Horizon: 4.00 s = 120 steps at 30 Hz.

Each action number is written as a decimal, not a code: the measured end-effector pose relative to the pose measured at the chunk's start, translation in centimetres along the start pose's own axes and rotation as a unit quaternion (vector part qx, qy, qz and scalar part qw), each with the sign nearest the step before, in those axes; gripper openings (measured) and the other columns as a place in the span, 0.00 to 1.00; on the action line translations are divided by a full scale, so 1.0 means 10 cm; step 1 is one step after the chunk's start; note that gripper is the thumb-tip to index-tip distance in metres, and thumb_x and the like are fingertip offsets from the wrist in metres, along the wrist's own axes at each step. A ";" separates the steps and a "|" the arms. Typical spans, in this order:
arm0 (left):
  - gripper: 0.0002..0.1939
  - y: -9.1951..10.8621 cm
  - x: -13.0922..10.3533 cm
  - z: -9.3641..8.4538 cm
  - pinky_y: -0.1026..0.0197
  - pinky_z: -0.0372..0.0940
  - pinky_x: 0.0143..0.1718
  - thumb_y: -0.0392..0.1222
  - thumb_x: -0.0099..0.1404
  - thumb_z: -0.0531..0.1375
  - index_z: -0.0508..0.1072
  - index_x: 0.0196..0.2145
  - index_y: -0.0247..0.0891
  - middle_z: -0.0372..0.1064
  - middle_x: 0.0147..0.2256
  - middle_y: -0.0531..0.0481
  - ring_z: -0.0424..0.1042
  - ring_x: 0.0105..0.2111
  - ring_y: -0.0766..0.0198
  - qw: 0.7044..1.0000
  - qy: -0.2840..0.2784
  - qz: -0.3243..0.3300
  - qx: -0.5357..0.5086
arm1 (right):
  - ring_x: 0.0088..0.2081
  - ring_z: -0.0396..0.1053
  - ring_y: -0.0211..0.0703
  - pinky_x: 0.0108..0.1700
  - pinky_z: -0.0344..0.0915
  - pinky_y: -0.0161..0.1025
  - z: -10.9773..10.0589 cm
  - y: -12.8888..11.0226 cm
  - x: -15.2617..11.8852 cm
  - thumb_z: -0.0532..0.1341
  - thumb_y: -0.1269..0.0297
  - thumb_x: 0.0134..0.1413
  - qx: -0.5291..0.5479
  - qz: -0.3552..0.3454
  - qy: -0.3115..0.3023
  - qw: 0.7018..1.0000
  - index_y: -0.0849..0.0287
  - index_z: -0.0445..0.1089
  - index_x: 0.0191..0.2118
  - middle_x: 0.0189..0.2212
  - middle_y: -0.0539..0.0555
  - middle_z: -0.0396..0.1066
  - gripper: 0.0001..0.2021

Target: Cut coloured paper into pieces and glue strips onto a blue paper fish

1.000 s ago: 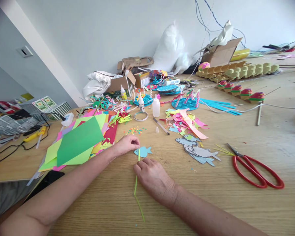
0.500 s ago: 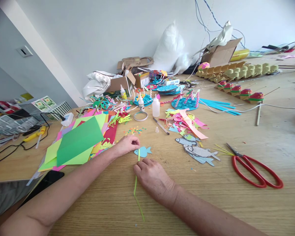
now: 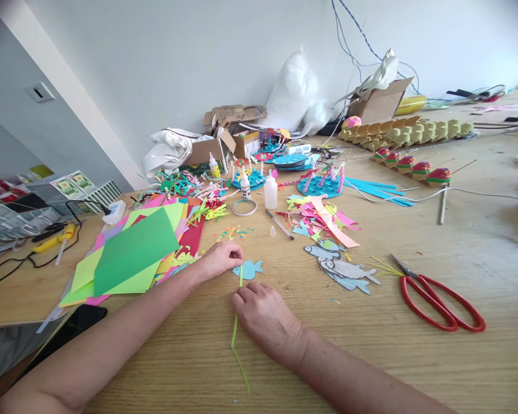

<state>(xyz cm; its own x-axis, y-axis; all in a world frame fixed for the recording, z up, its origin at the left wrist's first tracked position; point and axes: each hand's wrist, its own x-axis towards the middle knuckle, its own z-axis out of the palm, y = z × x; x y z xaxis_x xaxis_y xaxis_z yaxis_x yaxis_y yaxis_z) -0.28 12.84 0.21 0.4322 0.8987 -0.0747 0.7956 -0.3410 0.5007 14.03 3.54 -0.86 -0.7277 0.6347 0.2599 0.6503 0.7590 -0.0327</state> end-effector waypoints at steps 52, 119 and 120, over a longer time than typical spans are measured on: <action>0.13 0.34 -0.90 0.01 0.61 0.61 0.43 0.29 0.61 0.46 0.67 0.37 0.35 0.66 0.39 0.47 0.63 0.42 0.62 0.960 -0.014 0.207 0.189 | 0.25 0.65 0.36 0.25 0.56 0.30 -0.34 0.51 0.33 0.50 0.72 0.47 0.249 0.231 -0.114 0.933 0.60 0.73 0.29 0.24 0.51 0.73 0.13; 0.12 0.08 -0.98 0.38 0.58 0.59 0.44 0.33 0.63 0.48 0.64 0.44 0.34 0.66 0.45 0.49 0.62 0.45 0.61 0.940 0.091 0.217 0.246 | 0.31 0.70 0.42 0.26 0.55 0.32 -0.22 0.50 0.73 0.51 0.70 0.46 0.092 0.215 -0.180 0.956 0.60 0.75 0.32 0.31 0.56 0.75 0.14; 0.13 0.08 -0.99 0.39 0.58 0.59 0.44 0.34 0.63 0.48 0.64 0.44 0.34 0.66 0.45 0.48 0.62 0.45 0.61 0.940 0.091 0.217 0.247 | 0.31 0.70 0.41 0.26 0.55 0.32 -0.22 0.48 0.72 0.51 0.70 0.46 0.093 0.213 -0.183 0.955 0.59 0.75 0.32 0.30 0.56 0.75 0.14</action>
<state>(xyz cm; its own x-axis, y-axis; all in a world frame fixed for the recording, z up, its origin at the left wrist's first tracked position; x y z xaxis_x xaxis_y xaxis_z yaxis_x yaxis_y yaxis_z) -2.26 2.65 -1.97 0.7174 0.6623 0.2160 0.6807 -0.7324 -0.0153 12.39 11.45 2.94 -0.4561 0.8736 -0.1696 0.8789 0.4123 -0.2399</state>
